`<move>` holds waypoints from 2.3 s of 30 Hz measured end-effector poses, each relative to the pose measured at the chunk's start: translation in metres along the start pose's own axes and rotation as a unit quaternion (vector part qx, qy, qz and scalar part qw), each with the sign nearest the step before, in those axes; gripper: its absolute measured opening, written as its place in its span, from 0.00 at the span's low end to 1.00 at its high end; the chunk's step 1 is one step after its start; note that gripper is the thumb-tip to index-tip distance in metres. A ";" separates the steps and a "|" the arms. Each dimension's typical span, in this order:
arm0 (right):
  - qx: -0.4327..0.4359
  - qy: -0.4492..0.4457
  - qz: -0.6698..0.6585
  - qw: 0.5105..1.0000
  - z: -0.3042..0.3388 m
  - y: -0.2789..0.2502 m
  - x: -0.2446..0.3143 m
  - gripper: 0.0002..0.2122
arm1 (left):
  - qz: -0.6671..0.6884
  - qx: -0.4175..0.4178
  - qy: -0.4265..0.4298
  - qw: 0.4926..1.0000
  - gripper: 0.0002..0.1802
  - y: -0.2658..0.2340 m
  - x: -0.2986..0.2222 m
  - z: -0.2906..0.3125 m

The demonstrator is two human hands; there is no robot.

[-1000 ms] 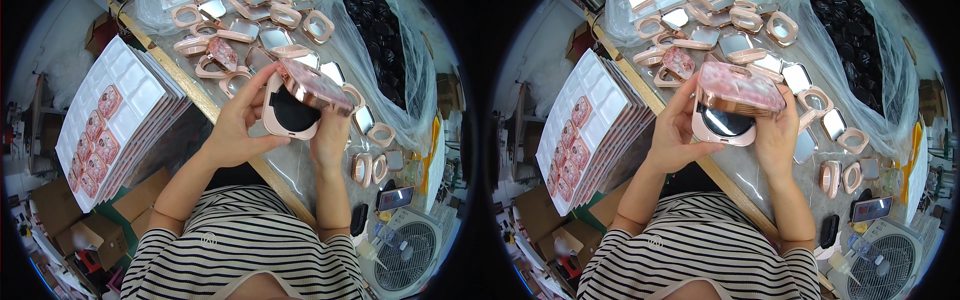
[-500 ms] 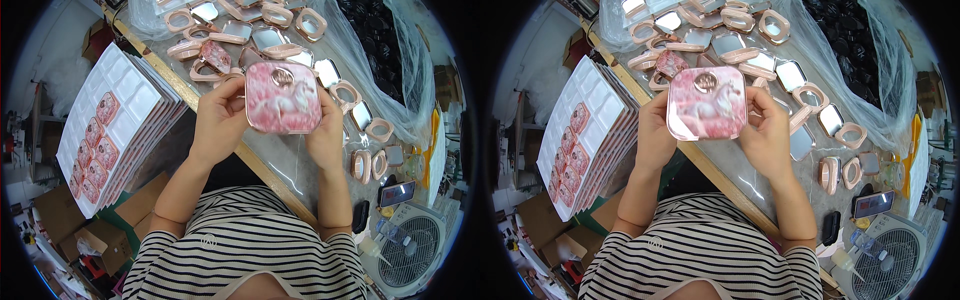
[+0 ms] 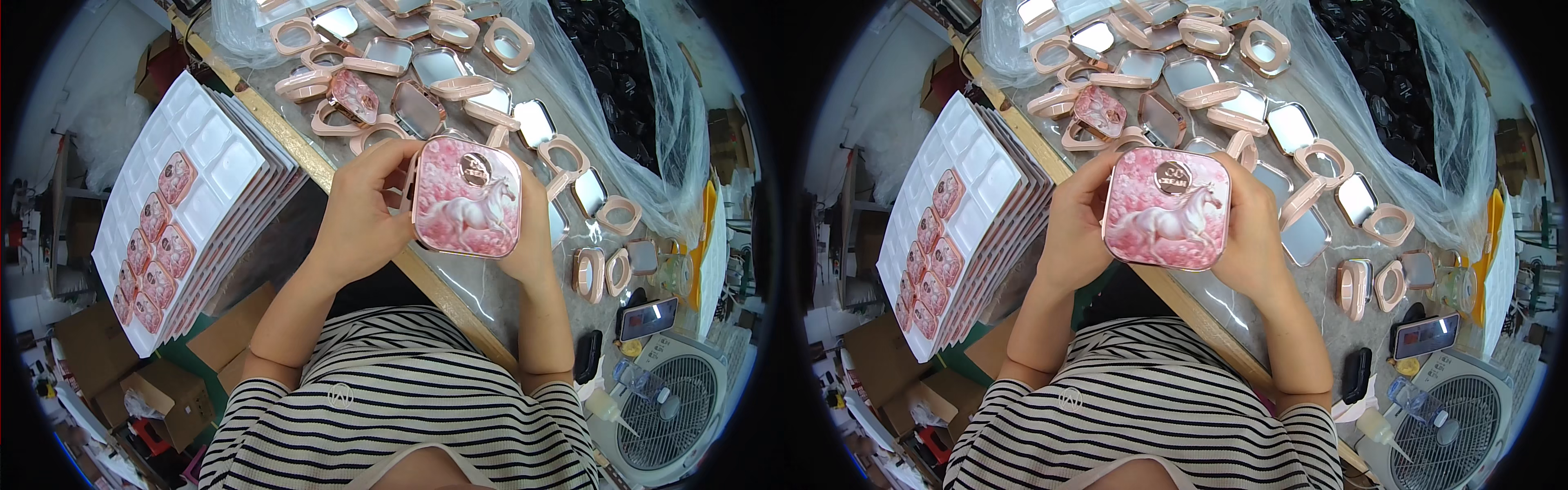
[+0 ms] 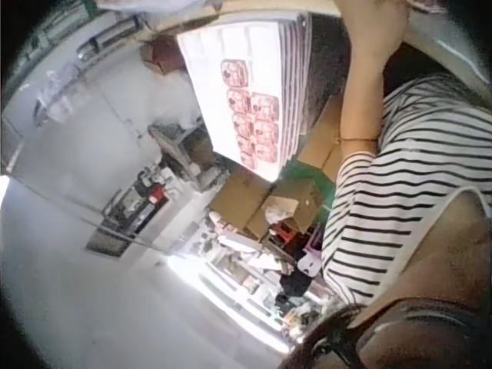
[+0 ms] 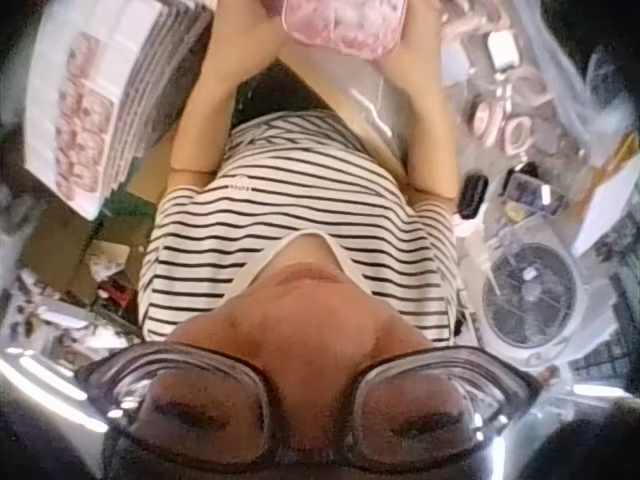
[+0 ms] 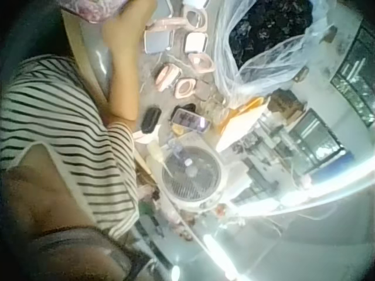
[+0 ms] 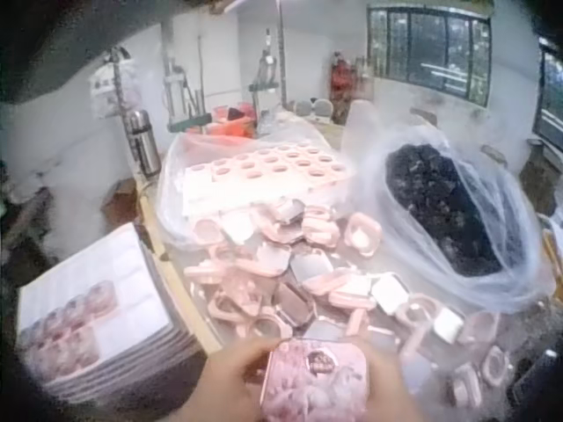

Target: The person assembles makeup compacts by inserting cushion pods into compact cases, closing the compacts, and placing them into a packaging tray.

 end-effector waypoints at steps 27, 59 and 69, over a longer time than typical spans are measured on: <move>0.004 0.056 -0.041 0.998 -0.003 0.014 -0.015 0.16 | 0.016 0.003 -0.065 0.998 0.29 -0.025 0.009 0.007; -0.001 0.260 0.500 0.826 -0.046 -0.287 -0.069 0.19 | -0.173 -0.337 -0.164 0.911 0.24 -0.241 -0.005 0.131; 0.058 0.226 0.621 0.748 -0.121 -0.304 -0.162 0.30 | -0.455 -0.375 -0.179 0.787 0.33 -0.251 0.013 0.149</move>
Point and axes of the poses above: each hand's wrist, its own z-axis away from the middle knuckle, its own y-axis out of the palm, x = y × z, the point moved 3 cm from there along -z, towards the middle knuckle, and after that the axes turned 7 degrees about x, right-handed, at the moved point
